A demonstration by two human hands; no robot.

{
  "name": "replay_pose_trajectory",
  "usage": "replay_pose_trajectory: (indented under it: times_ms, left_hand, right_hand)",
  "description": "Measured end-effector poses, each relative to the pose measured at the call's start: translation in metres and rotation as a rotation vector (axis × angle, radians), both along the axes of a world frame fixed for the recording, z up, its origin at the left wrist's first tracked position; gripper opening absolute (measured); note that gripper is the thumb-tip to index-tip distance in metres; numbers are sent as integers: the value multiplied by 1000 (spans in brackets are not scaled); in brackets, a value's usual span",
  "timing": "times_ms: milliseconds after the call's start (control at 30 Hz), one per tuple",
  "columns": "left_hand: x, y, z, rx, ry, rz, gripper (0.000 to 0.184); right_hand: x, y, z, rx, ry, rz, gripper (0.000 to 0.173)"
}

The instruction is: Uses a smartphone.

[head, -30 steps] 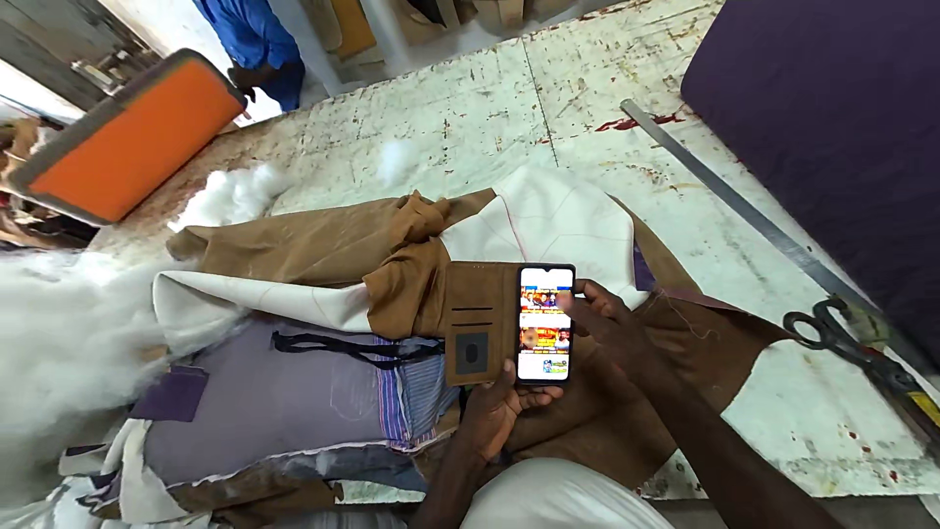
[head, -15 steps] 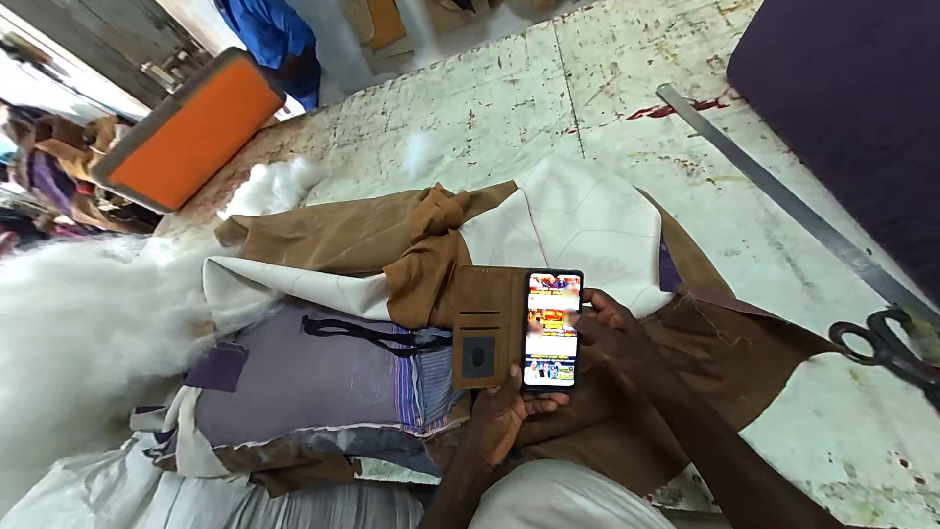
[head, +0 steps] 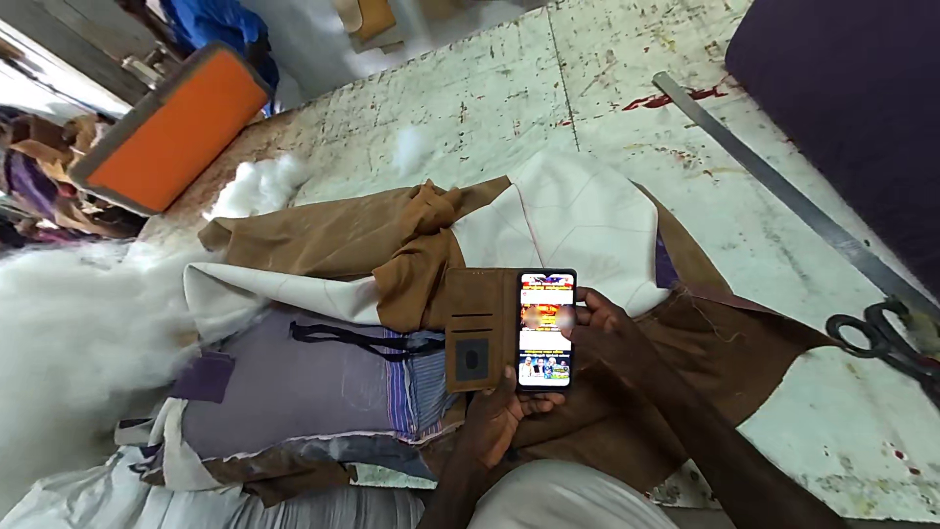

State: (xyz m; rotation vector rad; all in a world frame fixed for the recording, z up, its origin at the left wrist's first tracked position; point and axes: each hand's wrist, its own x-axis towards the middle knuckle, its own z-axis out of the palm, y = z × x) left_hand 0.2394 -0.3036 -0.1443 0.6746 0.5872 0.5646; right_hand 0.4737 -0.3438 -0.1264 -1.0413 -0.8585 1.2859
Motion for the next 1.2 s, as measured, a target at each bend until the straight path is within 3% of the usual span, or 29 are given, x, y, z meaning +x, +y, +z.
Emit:
replay_pose_trajectory:
  times_ms: [967, 1200]
  left_hand:
    - [-3, -3, -4, -2, -32, -13, 42]
    - [-6, -3, -7, -15, -35, 16, 40]
  right_hand:
    - [-2, -6, 0, -4, 18, 15, 62]
    - [-3, 1, -6, -5, -17, 21, 48]
